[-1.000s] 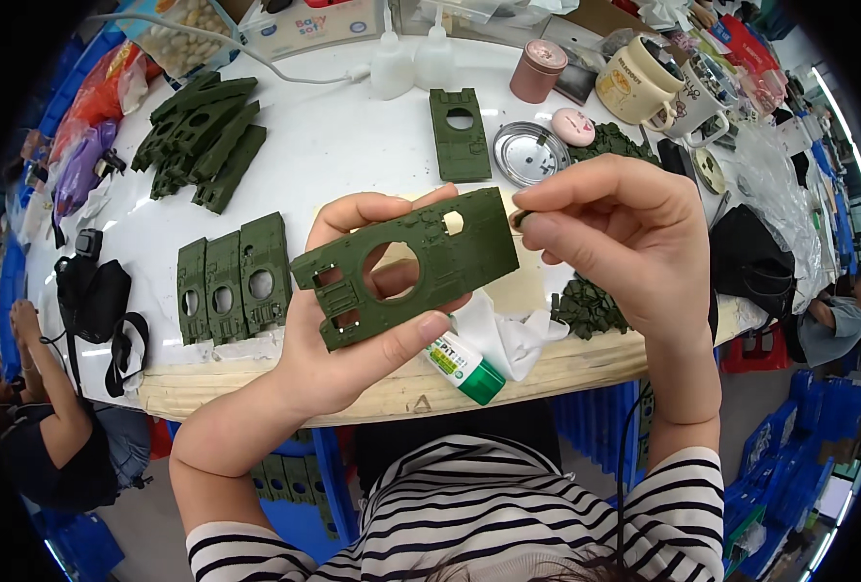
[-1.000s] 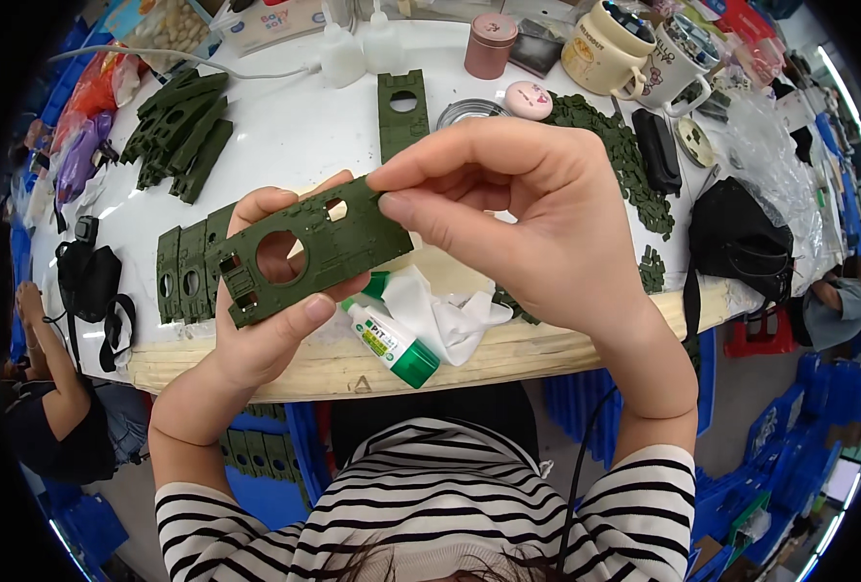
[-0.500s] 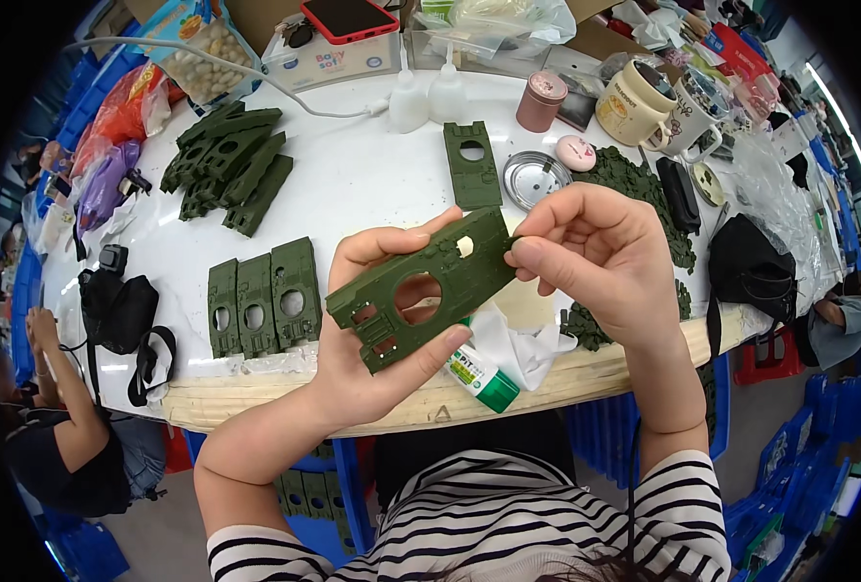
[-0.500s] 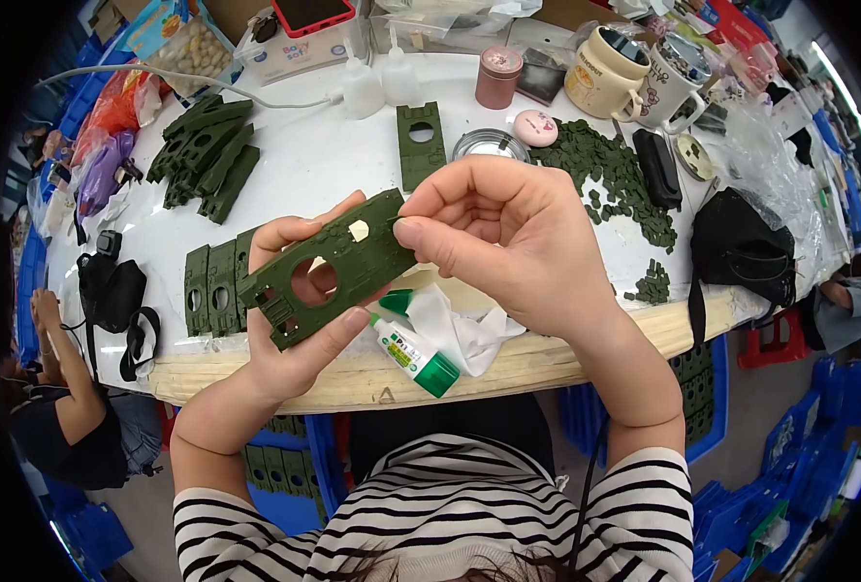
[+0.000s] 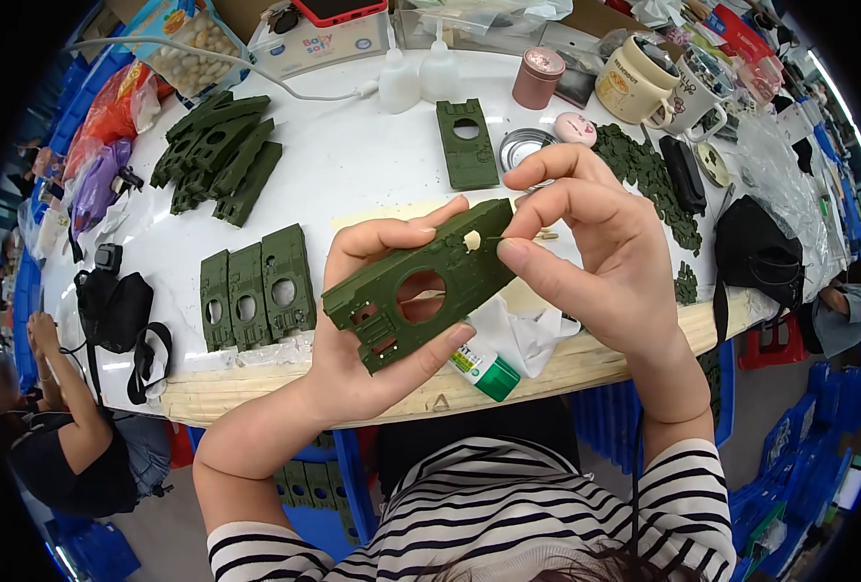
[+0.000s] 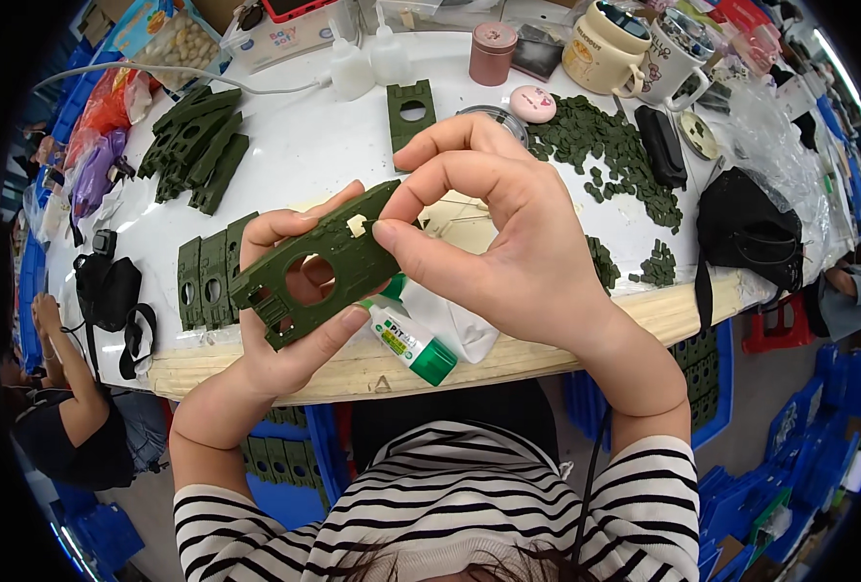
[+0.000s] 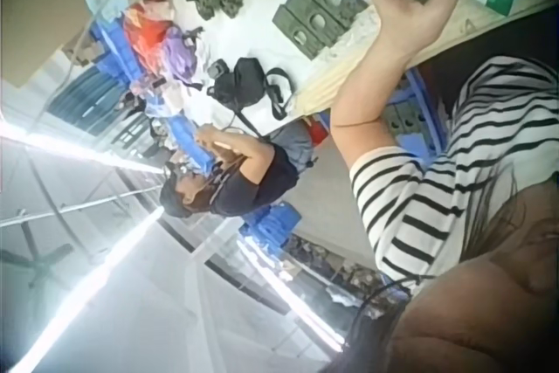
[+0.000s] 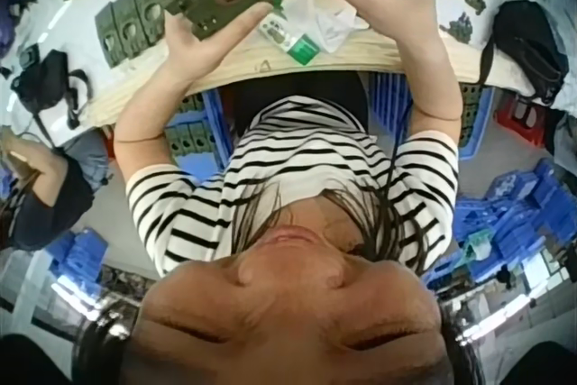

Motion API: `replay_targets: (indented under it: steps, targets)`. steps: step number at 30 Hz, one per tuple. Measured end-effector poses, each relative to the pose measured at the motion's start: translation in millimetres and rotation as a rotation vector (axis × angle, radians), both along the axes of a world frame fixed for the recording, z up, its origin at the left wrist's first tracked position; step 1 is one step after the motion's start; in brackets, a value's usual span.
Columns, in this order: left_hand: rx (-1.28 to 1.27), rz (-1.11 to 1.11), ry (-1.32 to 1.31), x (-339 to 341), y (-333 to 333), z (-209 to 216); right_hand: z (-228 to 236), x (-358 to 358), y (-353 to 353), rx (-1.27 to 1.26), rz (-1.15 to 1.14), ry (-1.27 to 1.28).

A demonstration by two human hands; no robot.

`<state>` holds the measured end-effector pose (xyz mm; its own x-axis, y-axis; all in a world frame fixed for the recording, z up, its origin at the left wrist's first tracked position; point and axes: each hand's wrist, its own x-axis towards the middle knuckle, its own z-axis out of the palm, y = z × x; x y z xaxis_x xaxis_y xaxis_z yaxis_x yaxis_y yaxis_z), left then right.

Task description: Assembling plastic toy tank parts by applying glue and attaching components.

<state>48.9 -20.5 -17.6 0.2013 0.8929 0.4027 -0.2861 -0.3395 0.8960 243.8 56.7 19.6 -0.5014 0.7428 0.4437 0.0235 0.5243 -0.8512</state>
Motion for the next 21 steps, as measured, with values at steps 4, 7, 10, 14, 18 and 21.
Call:
replay_targets:
  steps: [4,7,10,14,18,21]
  targets:
    - [-0.005,-0.006,0.037,-0.3,-0.3,-0.7,-0.8,0.0,-0.4,-0.017,0.009,-0.015]
    - [-0.009,-0.018,0.059,-0.7,-0.8,-1.2,-1.6,0.1,-0.4,-0.029,0.028,-0.021]
    - [-0.011,-0.022,0.069,-1.2,-0.5,-1.3,-0.4,0.5,-1.9,-0.083,0.056,-0.007]
    - [-0.021,-0.02,0.059,-1.1,-0.5,-1.0,0.7,-0.5,-2.5,-0.118,0.079,0.007]
    - [-0.014,-0.026,0.079,-1.4,-0.6,-0.8,-1.2,-0.7,-2.6,-0.145,0.077,0.031]
    - [-0.015,-0.027,0.069,-0.3,-0.4,-0.9,1.1,0.3,-3.6,-0.21,0.108,0.02]
